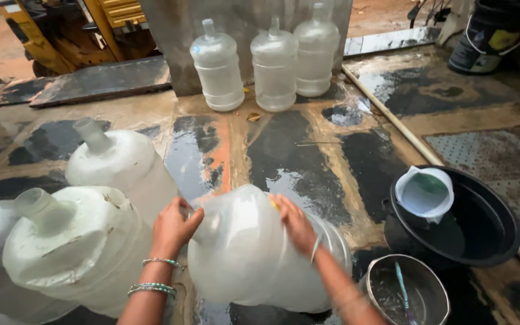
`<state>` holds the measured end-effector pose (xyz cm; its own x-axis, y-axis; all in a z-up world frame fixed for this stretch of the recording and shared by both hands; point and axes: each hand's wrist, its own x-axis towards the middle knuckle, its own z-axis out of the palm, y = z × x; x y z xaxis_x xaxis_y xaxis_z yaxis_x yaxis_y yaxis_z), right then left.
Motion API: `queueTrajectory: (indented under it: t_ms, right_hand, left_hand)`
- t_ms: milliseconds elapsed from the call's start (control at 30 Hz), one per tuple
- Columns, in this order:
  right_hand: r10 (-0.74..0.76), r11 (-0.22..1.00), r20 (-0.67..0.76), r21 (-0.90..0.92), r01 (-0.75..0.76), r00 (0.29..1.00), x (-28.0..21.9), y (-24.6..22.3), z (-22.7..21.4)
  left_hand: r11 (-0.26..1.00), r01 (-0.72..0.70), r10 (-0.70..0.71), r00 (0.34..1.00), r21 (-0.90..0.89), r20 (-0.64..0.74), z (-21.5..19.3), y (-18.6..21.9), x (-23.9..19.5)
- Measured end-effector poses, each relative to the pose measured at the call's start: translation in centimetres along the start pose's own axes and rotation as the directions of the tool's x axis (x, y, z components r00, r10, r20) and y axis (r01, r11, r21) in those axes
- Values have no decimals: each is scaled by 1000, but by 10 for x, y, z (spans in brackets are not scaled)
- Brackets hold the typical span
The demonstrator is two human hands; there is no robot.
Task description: The person scrubs the neck of a large plastic water dispenser jug with a toothbrush, then wipes the exterior surface with a yellow sponge. The person handles one jug at a time, rotating it to clean different sides.
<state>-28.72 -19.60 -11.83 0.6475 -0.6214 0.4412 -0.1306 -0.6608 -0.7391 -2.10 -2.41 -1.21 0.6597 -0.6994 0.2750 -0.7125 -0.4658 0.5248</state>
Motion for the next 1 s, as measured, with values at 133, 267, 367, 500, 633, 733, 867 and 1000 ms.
queueTrajectory:
  t_ms: [133, 267, 367, 500, 633, 733, 867, 1000]
  right_hand:
    - [-167, 920, -210, -385, 75, 963, -104, -57, 63]
    - [-332, 897, -216, -372, 237, 918, -133, -69, 99]
    - [-213, 964, -267, -216, 158, 940, -75, -48, 67]
    - [156, 906, 20, 395, -151, 988, 37, -41, 0]
    - [-144, 973, -83, -193, 126, 986, -15, -81, 10]
    - [-286, 835, 25, -484, 262, 958, -110, -120, 41]
    - [-488, 630, 177, -606, 485, 855, -126, -120, 41]
    - [-299, 807, -37, -544, 232, 954, -40, -102, -10]
  left_hand:
    - [985, 172, -173, 982, 24, 80, 3, -3, 4]
    - [999, 47, -48, 998, 24, 44, -2, -1, 5]
    - [999, -5, 7, 997, -33, 75, -2, 5, 2]
    - [998, -56, 56, 998, -28, -1, 5, 18, -4]
    - [998, -62, 63, 996, 14, -71, 8, 23, -7]
    - [999, -2, 4, 999, 42, -52, 5, 32, -6]
    - [998, -68, 68, 997, 12, 26, -10, 44, -15]
    - [978, -172, 188, 973, -118, 137, -21, 60, -20]
